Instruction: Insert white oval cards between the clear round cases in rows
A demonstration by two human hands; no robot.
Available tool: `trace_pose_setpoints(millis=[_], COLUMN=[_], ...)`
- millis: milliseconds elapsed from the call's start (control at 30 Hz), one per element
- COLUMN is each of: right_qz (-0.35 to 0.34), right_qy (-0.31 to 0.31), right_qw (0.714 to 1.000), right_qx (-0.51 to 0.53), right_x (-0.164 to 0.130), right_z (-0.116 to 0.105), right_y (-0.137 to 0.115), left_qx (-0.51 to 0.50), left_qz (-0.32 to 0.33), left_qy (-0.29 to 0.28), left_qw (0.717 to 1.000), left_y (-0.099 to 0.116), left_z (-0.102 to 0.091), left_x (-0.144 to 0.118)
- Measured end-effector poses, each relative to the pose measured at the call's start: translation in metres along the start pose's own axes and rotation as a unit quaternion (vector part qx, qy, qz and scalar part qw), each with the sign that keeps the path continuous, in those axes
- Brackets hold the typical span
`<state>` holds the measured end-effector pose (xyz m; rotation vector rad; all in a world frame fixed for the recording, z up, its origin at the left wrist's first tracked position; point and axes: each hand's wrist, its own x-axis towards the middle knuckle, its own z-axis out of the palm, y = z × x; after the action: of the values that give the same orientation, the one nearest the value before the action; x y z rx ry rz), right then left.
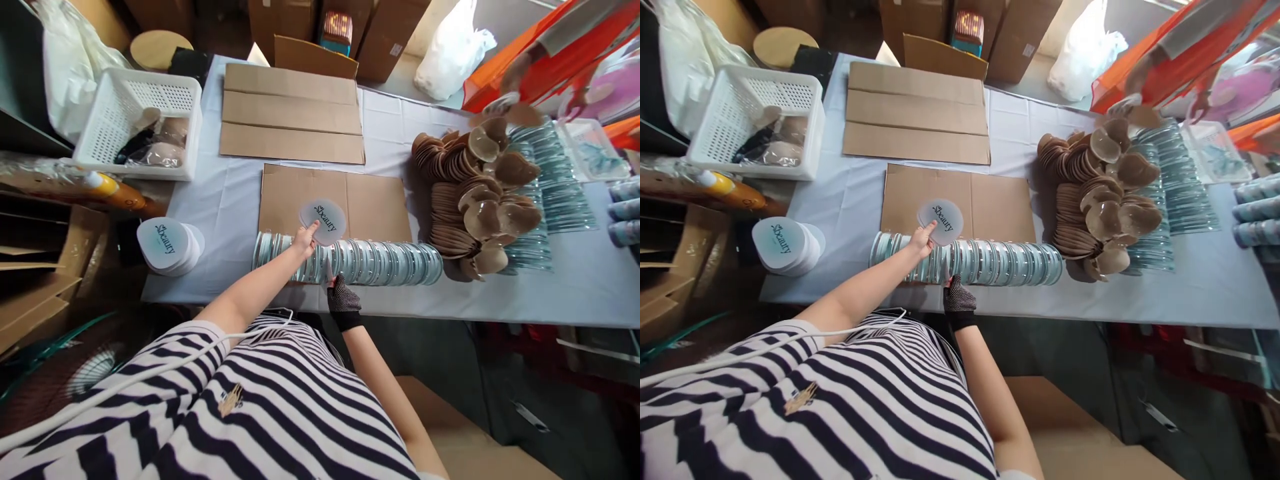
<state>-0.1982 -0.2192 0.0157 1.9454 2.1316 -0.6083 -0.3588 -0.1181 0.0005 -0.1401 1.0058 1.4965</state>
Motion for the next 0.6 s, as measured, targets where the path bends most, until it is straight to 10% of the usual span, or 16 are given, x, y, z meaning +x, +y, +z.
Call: trace_pose_setpoints(millis=[233,467,600], right_qz=[-0.006,0.018,0.011], right_qy=[-0.066,-0.273,-0.229], right_qw=[0.993,0.876,0.934], right_qx=[0.098,0.396,0.275], right_x=[0.015,0.028,0.031], right_z=[0.016,0.011,-0.008], right_y=[-0.001,0.002,0.016], left_qx=[-0.005,0.024,0.013], left_qz=[0.009,0.046,0.038], left_qy=[-0.032,-0.043,-0.015], left_qw=[0.999,0.998,0.999], left_y=[-0.001,-0.006,-0.006], left_z=[-0.003,-0.003,0.000], left_x=[-0.003,-0.008,-0.012])
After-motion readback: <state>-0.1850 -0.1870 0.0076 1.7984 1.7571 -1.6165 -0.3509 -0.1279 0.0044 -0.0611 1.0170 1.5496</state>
